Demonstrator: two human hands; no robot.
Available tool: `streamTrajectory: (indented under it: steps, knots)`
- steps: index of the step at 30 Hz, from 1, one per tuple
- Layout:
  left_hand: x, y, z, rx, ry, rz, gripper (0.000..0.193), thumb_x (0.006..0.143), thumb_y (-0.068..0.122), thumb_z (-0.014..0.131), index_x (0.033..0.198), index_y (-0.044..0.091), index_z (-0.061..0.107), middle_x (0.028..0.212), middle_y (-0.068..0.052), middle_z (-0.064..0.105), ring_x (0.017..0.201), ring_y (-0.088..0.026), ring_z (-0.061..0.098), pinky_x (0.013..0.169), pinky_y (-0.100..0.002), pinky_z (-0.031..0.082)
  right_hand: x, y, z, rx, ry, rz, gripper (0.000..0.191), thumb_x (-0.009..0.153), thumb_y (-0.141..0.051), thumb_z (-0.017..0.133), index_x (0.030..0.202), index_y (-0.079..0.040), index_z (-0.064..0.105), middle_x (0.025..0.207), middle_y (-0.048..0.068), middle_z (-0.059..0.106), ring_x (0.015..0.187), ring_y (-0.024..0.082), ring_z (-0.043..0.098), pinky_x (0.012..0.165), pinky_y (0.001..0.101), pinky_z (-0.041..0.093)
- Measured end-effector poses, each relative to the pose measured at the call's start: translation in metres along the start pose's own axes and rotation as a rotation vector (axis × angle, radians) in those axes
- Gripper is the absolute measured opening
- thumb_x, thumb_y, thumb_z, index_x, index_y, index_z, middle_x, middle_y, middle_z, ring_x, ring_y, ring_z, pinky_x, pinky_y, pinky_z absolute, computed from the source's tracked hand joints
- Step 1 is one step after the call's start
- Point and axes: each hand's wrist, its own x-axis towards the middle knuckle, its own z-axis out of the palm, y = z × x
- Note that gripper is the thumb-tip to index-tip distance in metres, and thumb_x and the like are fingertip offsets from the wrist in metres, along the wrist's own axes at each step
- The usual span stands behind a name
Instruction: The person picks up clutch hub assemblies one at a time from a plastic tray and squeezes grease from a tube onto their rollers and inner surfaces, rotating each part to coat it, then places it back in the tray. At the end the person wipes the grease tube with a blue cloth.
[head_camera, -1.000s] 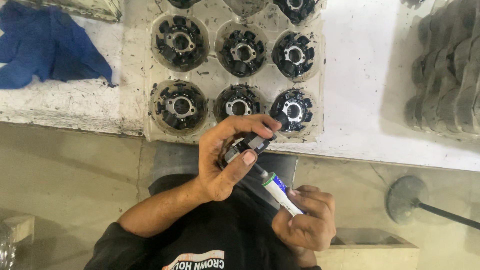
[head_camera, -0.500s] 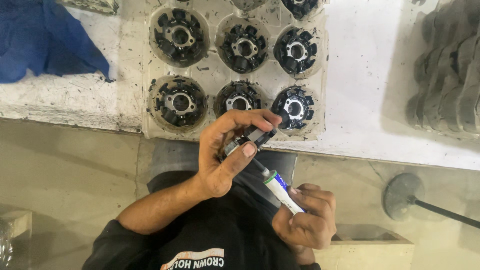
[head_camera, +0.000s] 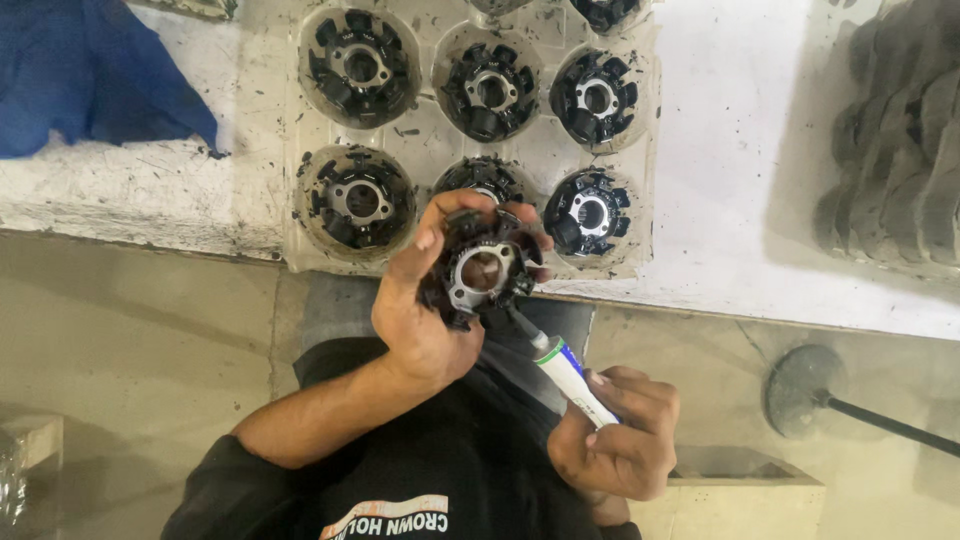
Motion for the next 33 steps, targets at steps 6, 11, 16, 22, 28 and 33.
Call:
streamTrajectory:
  steps: [6, 11, 16, 22, 28, 33]
  knots:
    - [-0.005, -0.009, 0.004, -0.228, 0.201, -0.175, 0.048, 0.102, 0.041, 0.051, 0.131, 0.004, 0.058, 0.128, -0.024, 0.063, 0.116, -0.044, 0.065, 0.098, -0.056, 0.055, -0.007, 0.004, 0.012, 0.028, 0.193, 0.025, 0.042, 0.094, 0.008, 0.073, 0.079, -0.005, 0.035, 0.099, 0.013, 0.066, 0.089, 0.026, 0.064, 0.066, 0.0364, 0.061]
    - [-0.006, -0.012, 0.000, -0.228, 0.221, -0.188, 0.046, 0.103, 0.039, 0.051, 0.131, 0.003, 0.057, 0.127, -0.025, 0.064, 0.115, -0.044, 0.065, 0.097, -0.056, 0.055, -0.006, 0.007, 0.007, -0.041, 0.066, -0.002, 0.043, 0.086, 0.015, 0.070, 0.073, -0.008, 0.036, 0.095, 0.016, 0.066, 0.087, 0.030, 0.064, 0.063, 0.0374, 0.057]
    - [-0.006, -0.011, -0.003, -0.206, 0.249, -0.208, 0.045, 0.103, 0.038, 0.050, 0.130, 0.003, 0.058, 0.126, -0.025, 0.065, 0.113, -0.044, 0.066, 0.096, -0.057, 0.055, -0.006, 0.006, 0.004, -0.029, 0.047, 0.008, 0.043, 0.084, 0.016, 0.069, 0.071, -0.008, 0.036, 0.095, 0.017, 0.065, 0.087, 0.030, 0.062, 0.067, 0.0405, 0.057]
    - [-0.005, -0.010, -0.003, -0.226, 0.261, -0.218, 0.043, 0.104, 0.038, 0.050, 0.128, 0.004, 0.058, 0.126, -0.025, 0.066, 0.114, -0.044, 0.066, 0.096, -0.057, 0.056, -0.007, 0.005, 0.002, -0.025, 0.041, 0.037, 0.042, 0.086, 0.015, 0.072, 0.073, -0.005, 0.036, 0.095, 0.016, 0.064, 0.088, 0.028, 0.063, 0.070, 0.0397, 0.060]
    - [-0.006, -0.011, -0.005, -0.218, 0.279, -0.240, 0.044, 0.102, 0.040, 0.051, 0.127, 0.004, 0.059, 0.126, -0.024, 0.066, 0.114, -0.045, 0.066, 0.097, -0.056, 0.055, -0.004, 0.003, 0.003, 0.002, 0.021, 0.048, 0.043, 0.085, 0.016, 0.070, 0.070, -0.006, 0.036, 0.095, 0.017, 0.064, 0.085, 0.027, 0.062, 0.069, 0.0411, 0.060]
    - [-0.003, -0.009, -0.001, -0.226, 0.320, -0.276, 0.047, 0.100, 0.044, 0.050, 0.126, 0.005, 0.060, 0.125, -0.024, 0.066, 0.114, -0.044, 0.066, 0.097, -0.055, 0.055, 0.001, 0.000, 0.003, -0.022, -0.002, 0.041, 0.042, 0.085, 0.015, 0.071, 0.072, -0.005, 0.036, 0.093, 0.018, 0.065, 0.084, 0.030, 0.064, 0.071, 0.0430, 0.060]
